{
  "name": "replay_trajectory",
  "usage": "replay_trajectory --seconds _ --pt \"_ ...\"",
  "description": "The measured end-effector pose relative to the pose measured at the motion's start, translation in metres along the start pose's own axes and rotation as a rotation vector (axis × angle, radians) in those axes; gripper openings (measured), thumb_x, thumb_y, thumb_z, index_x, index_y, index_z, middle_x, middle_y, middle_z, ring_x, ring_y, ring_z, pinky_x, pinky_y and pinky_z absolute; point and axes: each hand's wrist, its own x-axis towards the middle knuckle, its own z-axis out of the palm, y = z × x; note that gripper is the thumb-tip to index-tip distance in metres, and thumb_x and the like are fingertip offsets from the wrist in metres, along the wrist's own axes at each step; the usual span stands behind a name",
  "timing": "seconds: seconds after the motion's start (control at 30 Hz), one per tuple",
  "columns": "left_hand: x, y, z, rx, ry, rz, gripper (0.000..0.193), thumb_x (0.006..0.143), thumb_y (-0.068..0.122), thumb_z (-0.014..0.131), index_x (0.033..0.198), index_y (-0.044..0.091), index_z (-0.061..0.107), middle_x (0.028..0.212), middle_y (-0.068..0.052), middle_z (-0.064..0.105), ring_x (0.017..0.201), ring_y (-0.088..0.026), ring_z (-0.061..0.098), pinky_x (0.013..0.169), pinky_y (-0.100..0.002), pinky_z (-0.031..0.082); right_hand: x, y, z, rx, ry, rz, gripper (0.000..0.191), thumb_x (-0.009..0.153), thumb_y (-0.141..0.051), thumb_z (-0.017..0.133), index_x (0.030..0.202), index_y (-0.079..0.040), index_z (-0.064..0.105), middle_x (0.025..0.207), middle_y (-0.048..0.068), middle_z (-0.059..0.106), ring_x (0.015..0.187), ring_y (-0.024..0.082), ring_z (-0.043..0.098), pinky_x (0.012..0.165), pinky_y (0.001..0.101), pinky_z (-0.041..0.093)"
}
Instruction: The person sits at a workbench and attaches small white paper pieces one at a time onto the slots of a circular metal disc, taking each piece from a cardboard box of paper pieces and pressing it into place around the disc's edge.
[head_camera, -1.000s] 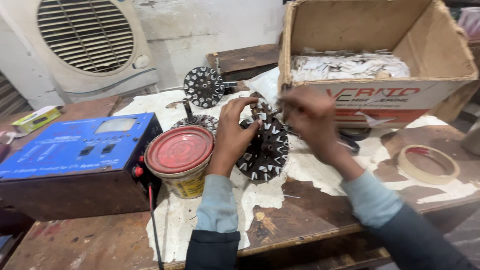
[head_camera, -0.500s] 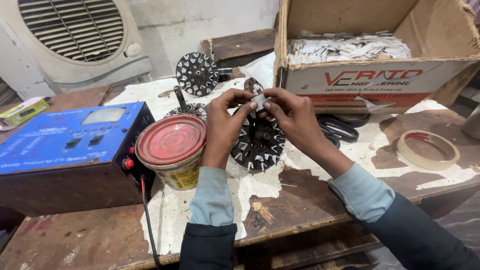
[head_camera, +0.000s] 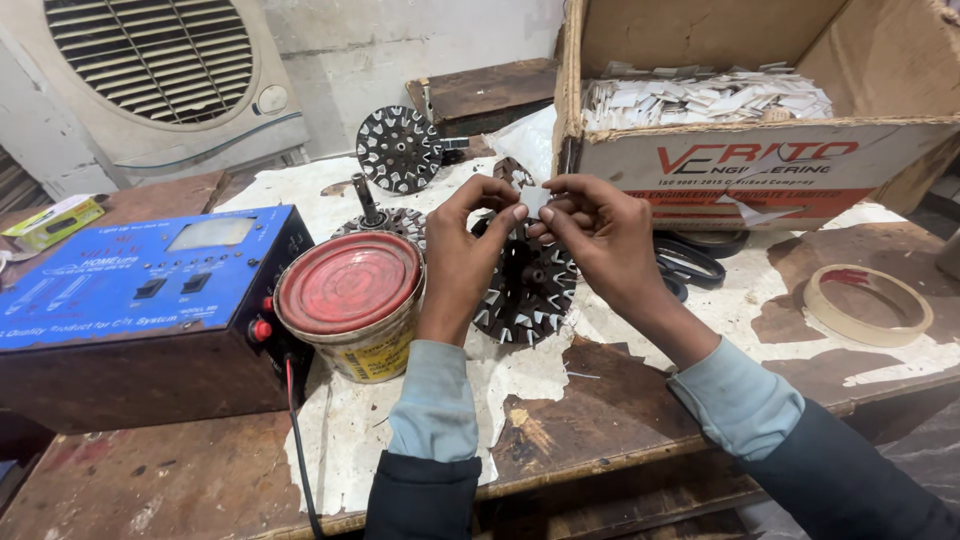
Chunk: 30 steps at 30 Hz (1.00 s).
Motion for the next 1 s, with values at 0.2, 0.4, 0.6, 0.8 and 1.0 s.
replay_trajectory --seconds 0.2,0.4,0.6,0.8,1.0 --pt "0.000 0.009 -0.003 0.020 -0.036 -0.107 0.021 0.086 0.016 0.075 0.105 0.011 0.070 0.084 -0.004 0.077 0.080 -0.013 0.072 0.064 -0.031 0.048 -0.001 0.002 0.000 0.044 -0.013 -0.041 0.024 0.099 0.000 0.066 0.122 0.006 0.068 0.100 0.010 0.077 0.090 0.013 0.076 0.080 0.0257 0.064" --pt "-0.004 0.005 -0.003 0.150 -0.037 0.139 0.012 0.090 0.016 0.074 0.102 0.014 0.073 0.081 0.001 0.075 0.080 -0.013 0.069 0.107 -0.039 0.031 -0.003 0.008 -0.005 0.045 -0.018 -0.107 0.017 0.100 0.003 0.065 0.116 0.004 0.072 0.098 0.011 0.077 0.091 0.013 0.076 0.082 0.0253 0.064" --pt "-0.005 -0.001 -0.003 0.114 -0.092 0.098 0.007 0.085 0.011 0.075 0.091 0.013 0.074 0.075 0.002 0.071 0.073 -0.012 0.063 0.111 -0.039 0.031 -0.004 0.017 -0.003 -0.019 -0.064 -0.099 0.014 0.096 0.008 0.061 0.101 0.002 0.072 0.096 0.008 0.076 0.084 0.012 0.076 0.075 0.0237 0.065" --pt "-0.003 0.000 -0.004 0.048 -0.053 0.050 0.007 0.081 0.008 0.077 0.088 0.010 0.076 0.078 0.001 0.073 0.077 -0.012 0.066 0.098 -0.034 0.042 0.002 0.005 -0.004 -0.138 -0.108 -0.212 0.016 0.095 0.002 0.068 0.111 0.002 0.067 0.105 0.013 0.073 0.099 0.022 0.072 0.085 0.0328 0.060" --pt "-0.004 -0.005 -0.003 -0.029 -0.035 0.039 0.012 0.079 0.002 0.079 0.090 0.007 0.076 0.083 -0.002 0.073 0.083 -0.014 0.065 0.083 -0.030 0.050 0.001 -0.008 -0.013 -0.483 -0.179 -0.567 0.043 0.088 0.000 0.074 0.129 0.003 0.061 0.120 0.019 0.065 0.107 0.035 0.070 0.089 0.0416 0.060"
